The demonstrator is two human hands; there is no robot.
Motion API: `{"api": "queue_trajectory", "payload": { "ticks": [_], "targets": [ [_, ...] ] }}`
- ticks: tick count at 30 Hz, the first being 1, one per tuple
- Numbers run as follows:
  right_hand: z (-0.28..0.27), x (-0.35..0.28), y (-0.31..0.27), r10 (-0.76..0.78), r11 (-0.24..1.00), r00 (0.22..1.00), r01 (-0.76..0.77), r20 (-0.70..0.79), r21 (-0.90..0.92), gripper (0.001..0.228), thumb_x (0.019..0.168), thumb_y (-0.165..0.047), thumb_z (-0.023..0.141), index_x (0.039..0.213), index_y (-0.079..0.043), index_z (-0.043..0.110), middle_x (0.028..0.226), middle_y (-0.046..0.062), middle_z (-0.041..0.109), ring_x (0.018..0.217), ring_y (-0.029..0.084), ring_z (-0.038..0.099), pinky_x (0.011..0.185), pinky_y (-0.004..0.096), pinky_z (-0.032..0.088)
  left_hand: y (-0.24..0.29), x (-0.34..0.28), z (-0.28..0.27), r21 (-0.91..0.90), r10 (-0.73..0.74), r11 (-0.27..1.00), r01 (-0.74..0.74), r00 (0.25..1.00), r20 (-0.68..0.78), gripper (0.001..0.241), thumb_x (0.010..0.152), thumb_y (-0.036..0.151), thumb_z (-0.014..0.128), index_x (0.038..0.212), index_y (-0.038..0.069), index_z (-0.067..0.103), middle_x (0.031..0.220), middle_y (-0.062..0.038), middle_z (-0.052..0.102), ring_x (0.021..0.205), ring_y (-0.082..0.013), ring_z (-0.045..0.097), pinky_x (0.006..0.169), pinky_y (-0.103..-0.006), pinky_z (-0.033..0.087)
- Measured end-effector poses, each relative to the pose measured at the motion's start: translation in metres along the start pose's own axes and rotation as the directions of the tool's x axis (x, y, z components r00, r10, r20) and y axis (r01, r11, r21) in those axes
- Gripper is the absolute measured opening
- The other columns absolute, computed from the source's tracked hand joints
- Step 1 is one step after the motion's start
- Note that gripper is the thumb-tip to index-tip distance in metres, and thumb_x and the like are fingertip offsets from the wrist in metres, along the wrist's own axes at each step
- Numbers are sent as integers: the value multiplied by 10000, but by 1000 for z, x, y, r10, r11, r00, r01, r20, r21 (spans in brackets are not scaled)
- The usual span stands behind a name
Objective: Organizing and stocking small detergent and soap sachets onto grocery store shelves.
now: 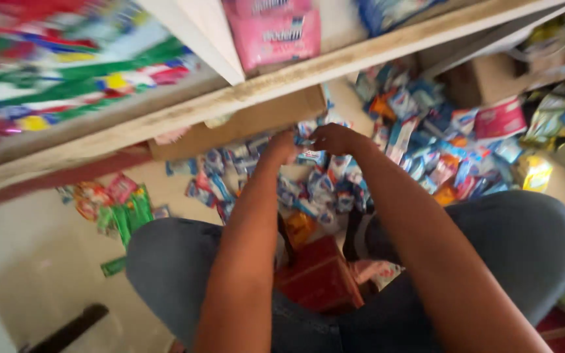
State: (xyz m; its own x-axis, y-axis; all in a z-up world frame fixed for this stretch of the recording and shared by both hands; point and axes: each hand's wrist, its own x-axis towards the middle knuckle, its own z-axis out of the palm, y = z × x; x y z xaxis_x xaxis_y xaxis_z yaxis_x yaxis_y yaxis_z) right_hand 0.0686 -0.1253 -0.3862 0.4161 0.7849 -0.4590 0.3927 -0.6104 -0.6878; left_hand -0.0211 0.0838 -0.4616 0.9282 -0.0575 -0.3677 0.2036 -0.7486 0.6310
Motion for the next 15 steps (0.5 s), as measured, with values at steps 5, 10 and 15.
{"api": "queue_trajectory", "payload": {
  "ticks": [5, 10, 15],
  "targets": [
    [-136, -73, -114, 208, 973, 970, -192, 130, -125, 554, 892, -525, 715, 1289, -138, 697, 990, 198, 750, 854, 329, 709, 762, 441, 554, 130, -55, -154, -336, -123, 920, 201, 963, 241, 451, 886, 358, 780, 1155, 15, 664, 880, -169, 737, 637, -234, 688, 555, -408, 572],
    [-202, -149, -175, 232, 971, 970, -236, 75, 43, 562, 838, -515, 754, 1191, -80, 717, 948, 103, 766, 775, 196, 715, 662, 378, 583, 192, -97, -212, -493, 82, 869, 40, 972, 222, 411, 950, 375, 743, 1116, 1, 705, 790, -113, 725, 573, -150, 658, 509, -336, 559],
    [-231, -207, -240, 189, 850, 963, -62, -192, 524, 488, 865, -440, 736, 1101, -13, 716, 855, 65, 718, 667, 147, 684, 602, 304, 583, 271, -145, -255, -872, 80, 489, -38, 997, 1, 312, 963, 344, 611, 1179, 119, 631, 849, 24, 748, 612, -112, 706, 531, -295, 583]
  ]
}}
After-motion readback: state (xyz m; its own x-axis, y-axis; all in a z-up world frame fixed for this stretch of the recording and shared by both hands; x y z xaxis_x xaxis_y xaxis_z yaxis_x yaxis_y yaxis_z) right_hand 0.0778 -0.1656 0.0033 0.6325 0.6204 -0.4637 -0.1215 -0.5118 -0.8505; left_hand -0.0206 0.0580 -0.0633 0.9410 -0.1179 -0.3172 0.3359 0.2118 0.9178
